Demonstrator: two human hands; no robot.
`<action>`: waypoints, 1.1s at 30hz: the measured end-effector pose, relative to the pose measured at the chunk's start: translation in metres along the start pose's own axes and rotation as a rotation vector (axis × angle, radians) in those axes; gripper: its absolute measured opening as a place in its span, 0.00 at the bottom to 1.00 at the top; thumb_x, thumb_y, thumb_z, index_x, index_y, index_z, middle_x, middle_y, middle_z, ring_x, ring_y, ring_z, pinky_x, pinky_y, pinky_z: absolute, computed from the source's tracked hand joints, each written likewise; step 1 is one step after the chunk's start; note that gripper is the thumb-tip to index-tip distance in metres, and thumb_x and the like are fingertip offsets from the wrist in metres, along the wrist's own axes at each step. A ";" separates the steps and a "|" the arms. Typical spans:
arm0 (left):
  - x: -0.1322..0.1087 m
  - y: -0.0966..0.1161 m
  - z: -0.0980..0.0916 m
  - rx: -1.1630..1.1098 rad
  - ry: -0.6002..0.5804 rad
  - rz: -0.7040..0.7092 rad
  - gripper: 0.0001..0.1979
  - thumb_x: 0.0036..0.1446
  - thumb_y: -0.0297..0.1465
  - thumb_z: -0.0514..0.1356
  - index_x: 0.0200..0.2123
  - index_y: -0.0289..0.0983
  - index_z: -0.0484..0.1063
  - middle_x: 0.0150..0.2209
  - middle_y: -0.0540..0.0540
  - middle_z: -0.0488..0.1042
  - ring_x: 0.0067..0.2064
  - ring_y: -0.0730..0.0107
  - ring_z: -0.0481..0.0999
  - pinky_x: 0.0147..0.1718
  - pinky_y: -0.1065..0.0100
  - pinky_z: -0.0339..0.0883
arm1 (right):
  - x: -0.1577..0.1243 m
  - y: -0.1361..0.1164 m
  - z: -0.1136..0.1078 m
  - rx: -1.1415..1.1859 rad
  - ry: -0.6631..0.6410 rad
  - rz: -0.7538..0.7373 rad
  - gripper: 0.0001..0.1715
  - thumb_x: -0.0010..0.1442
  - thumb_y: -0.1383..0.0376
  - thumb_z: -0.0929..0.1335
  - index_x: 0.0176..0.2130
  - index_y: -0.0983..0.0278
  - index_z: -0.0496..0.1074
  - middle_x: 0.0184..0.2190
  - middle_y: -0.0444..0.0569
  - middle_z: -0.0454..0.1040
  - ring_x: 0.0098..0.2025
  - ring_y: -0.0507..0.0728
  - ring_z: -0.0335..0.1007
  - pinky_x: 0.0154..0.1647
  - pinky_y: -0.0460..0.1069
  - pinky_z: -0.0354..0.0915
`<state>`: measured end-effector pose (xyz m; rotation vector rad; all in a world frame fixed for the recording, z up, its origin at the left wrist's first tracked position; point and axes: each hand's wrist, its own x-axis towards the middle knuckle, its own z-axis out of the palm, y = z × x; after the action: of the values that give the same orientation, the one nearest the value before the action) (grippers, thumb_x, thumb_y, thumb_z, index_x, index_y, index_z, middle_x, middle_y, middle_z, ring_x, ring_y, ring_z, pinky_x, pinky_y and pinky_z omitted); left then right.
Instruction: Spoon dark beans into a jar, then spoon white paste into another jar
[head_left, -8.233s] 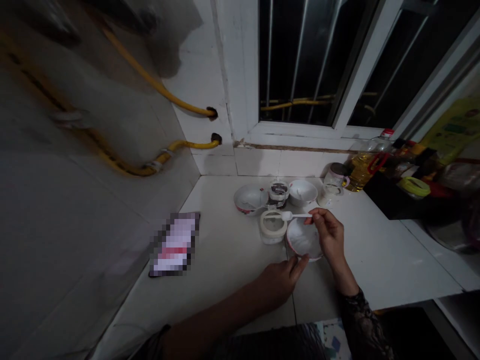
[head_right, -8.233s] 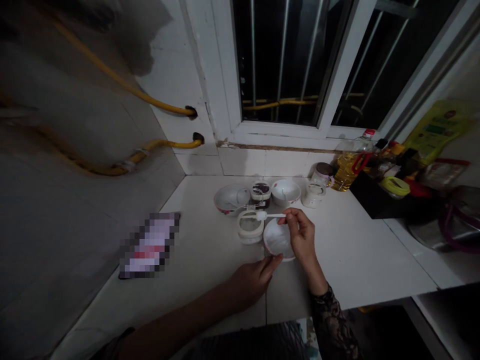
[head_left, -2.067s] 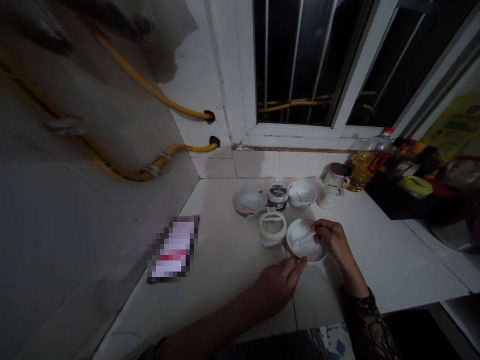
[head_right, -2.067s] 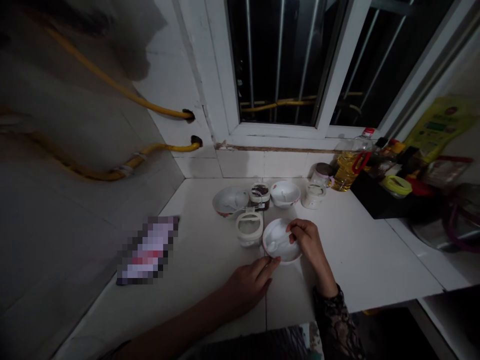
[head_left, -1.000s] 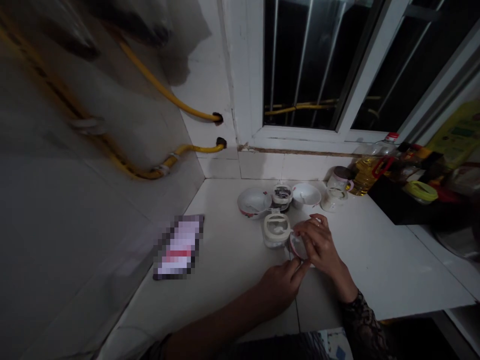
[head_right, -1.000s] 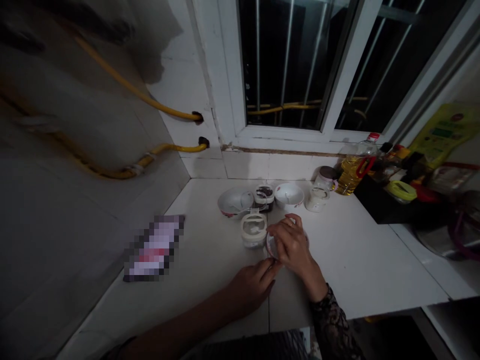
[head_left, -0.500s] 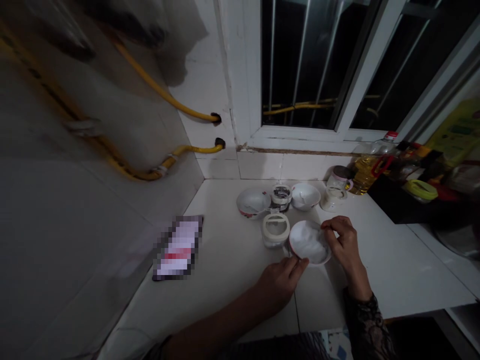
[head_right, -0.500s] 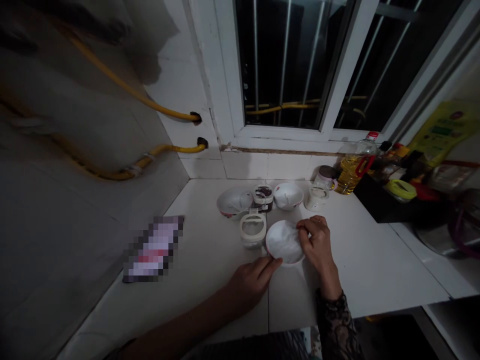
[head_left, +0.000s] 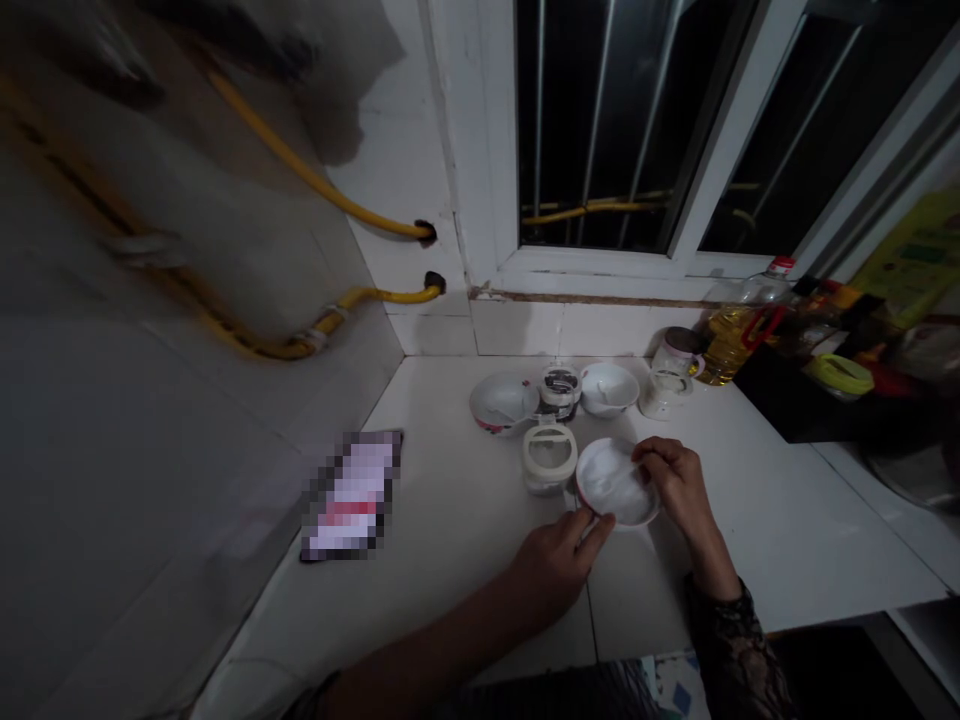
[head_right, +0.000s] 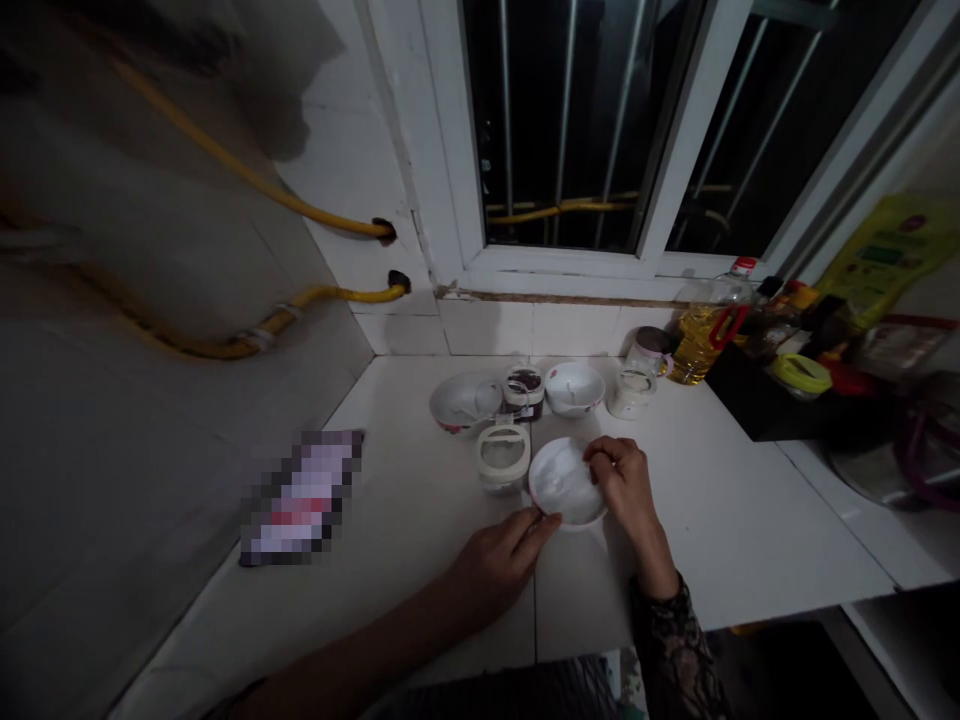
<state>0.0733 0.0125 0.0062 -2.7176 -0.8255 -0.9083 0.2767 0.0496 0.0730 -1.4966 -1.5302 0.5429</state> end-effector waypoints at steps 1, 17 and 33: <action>0.000 0.000 0.000 -0.001 -0.005 0.002 0.19 0.63 0.21 0.47 0.55 0.31 0.65 0.42 0.38 0.74 0.38 0.67 0.77 0.31 0.71 0.75 | 0.001 0.001 -0.001 0.061 0.011 0.054 0.10 0.46 0.64 0.62 0.21 0.61 0.71 0.14 0.43 0.66 0.24 0.56 0.63 0.29 0.49 0.58; 0.000 0.003 0.002 -0.001 -0.062 -0.005 0.19 0.63 0.21 0.47 0.56 0.30 0.64 0.42 0.37 0.73 0.39 0.66 0.78 0.31 0.71 0.75 | 0.000 -0.003 0.007 -0.003 -0.167 -0.063 0.11 0.50 0.65 0.61 0.23 0.60 0.72 0.15 0.43 0.70 0.28 0.57 0.66 0.42 0.52 0.59; 0.000 0.004 0.002 -0.048 -0.128 -0.024 0.23 0.61 0.21 0.48 0.60 0.30 0.60 0.49 0.34 0.71 0.44 0.63 0.77 0.33 0.70 0.75 | 0.007 0.005 -0.001 0.216 -0.022 0.182 0.09 0.45 0.62 0.63 0.23 0.62 0.71 0.13 0.42 0.67 0.21 0.54 0.61 0.27 0.49 0.58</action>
<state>0.0760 0.0100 0.0049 -2.8380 -0.8721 -0.7751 0.2809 0.0572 0.0717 -1.4726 -1.3132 0.8071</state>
